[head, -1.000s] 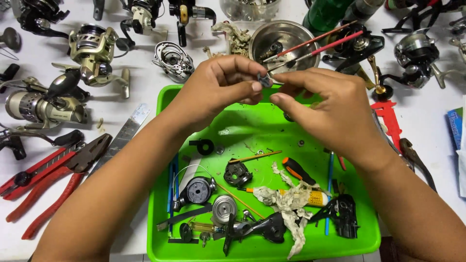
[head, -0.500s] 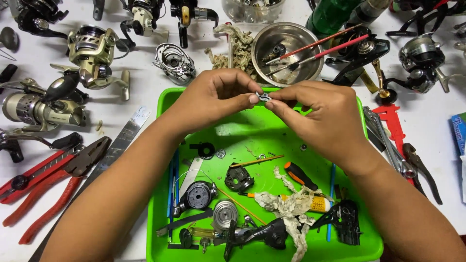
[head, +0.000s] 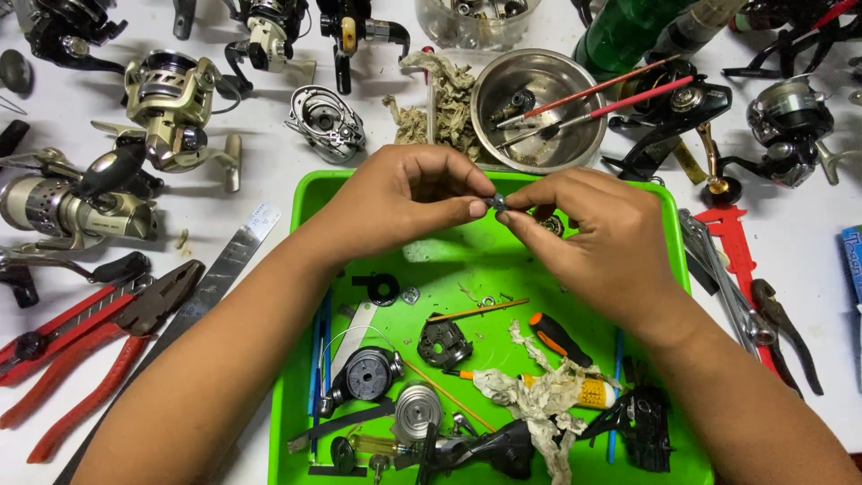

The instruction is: Cleaning and assembling the internal gear mechanisms and small components of various fishing reels on a workbench.

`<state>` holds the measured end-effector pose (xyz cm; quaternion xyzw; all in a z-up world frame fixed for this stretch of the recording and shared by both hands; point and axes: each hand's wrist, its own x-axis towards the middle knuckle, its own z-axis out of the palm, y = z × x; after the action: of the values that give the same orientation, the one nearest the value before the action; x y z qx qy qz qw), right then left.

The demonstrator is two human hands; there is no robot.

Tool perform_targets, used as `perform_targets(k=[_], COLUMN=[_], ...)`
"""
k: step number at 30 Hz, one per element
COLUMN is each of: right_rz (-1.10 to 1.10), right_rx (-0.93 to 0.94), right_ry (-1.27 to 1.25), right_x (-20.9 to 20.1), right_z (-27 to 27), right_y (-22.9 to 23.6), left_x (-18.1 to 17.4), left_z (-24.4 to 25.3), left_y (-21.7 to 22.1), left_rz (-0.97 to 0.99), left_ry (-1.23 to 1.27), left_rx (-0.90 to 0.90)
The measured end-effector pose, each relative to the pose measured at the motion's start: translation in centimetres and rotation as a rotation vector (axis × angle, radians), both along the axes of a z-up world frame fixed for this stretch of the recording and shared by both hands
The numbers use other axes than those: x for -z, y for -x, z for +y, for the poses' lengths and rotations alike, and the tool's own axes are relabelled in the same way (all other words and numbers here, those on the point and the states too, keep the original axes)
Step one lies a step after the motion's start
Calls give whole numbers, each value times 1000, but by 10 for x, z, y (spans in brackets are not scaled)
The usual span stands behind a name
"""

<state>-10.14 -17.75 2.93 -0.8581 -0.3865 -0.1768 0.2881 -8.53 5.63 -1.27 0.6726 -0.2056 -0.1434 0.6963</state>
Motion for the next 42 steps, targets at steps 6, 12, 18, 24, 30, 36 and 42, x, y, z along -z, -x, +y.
perform_targets(k=[6,12,18,24,30,36,42], right_rz=[13,43,28,34,28,20,-4], right_rx=[-2,3,-10,-13,-12,-17,-11], right_ry=[-23,-23,-24,-25,-30,-31,-65], right_x=[-2,-2,-3,-4,-3,-4,-12], right_z=[2,1,0,0,0,0,-3], right_y=[0,-1,-1,-1,-1,-1,-2], left_x=[-3,-2,-6,-7,-9,-7,-32], left_z=[1,1,0,0,0,0,-4], left_y=[2,1,2,2,2,2,2], left_rz=[-2,-6,-30,-29,-46,-39,-66], left_ry=[-10,-4,-49,-91,-103,-87,-66], left_rx=[-37,-32,-53,-67,-69,-63,-18])
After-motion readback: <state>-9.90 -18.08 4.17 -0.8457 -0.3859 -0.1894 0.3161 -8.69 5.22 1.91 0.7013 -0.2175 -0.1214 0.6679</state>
